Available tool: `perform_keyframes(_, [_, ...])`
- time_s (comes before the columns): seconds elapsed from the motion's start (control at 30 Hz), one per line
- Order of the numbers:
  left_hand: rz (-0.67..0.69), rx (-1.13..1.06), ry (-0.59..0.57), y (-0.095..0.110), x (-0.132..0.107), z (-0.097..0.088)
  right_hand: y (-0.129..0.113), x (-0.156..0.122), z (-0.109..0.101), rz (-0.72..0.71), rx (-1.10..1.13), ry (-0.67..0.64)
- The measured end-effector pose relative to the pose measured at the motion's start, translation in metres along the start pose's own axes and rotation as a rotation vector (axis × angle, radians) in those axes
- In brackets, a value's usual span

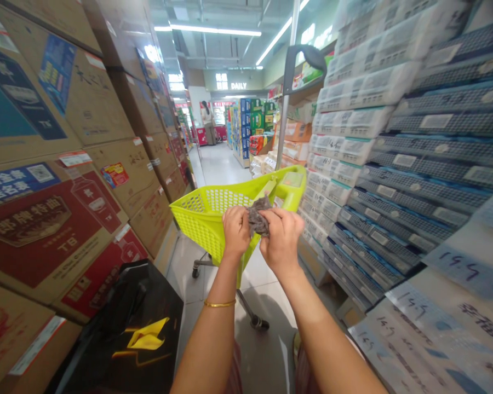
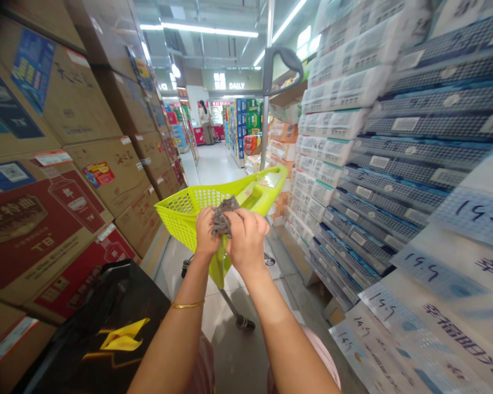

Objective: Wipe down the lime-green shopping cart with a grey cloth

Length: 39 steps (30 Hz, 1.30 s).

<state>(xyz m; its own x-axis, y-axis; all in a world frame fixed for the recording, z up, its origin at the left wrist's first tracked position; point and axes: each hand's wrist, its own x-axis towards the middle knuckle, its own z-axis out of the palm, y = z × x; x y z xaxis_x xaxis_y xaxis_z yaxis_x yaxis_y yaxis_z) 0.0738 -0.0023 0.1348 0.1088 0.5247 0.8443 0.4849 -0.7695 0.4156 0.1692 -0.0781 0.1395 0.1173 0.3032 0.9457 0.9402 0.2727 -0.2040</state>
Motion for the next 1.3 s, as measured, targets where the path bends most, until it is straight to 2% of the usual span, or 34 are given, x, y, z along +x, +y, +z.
perform_keyframes(0.13, [-0.062,-0.027,-0.017,0.004,0.003,-0.004,0.019,0.01,-0.011,0.088,0.088,0.046])
perform_keyframes(0.23, [-0.071,-0.055,0.011,0.0,0.004,-0.007,0.038,0.014,-0.013,0.216,0.115,0.087])
perform_keyframes(0.3, [-0.069,-0.062,0.039,-0.005,0.004,-0.009,0.043,0.014,-0.011,0.257,0.145,0.088])
perform_keyframes(0.37, [-0.064,-0.061,0.06,-0.011,0.004,-0.011,0.034,0.013,-0.009,0.204,0.178,0.055])
perform_keyframes(0.47, [-0.054,-0.051,0.077,-0.021,0.005,-0.013,0.002,0.009,-0.004,0.036,0.178,-0.049])
perform_keyframes(0.57, [-0.025,-0.028,0.061,-0.029,0.007,-0.013,-0.027,0.004,0.002,-0.043,0.116,-0.098])
perform_keyframes(0.67, [-0.018,-0.04,0.044,-0.032,0.009,-0.014,-0.033,0.003,0.006,-0.07,0.095,-0.101])
perform_keyframes(0.8, [-0.044,-0.092,0.033,-0.029,0.011,-0.018,-0.012,0.009,0.003,-0.008,0.164,-0.088])
perform_keyframes(0.97, [-0.072,-0.129,0.01,-0.029,0.01,-0.026,0.023,0.02,-0.002,0.202,0.244,-0.05])
perform_keyframes(1.07, [-0.08,-0.107,-0.016,-0.032,0.009,-0.035,0.032,0.021,-0.001,0.269,0.309,-0.091])
perform_keyframes(1.17, [-0.078,0.006,-0.071,-0.025,0.01,-0.047,0.024,0.02,-0.002,0.226,0.334,-0.109])
perform_keyframes(1.23, [-0.059,0.118,-0.074,-0.011,0.01,-0.053,0.013,0.019,-0.003,0.174,0.323,-0.109])
perform_keyframes(1.3, [0.002,0.11,-0.086,0.005,0.01,-0.056,0.0,0.019,-0.003,0.106,0.306,-0.126])
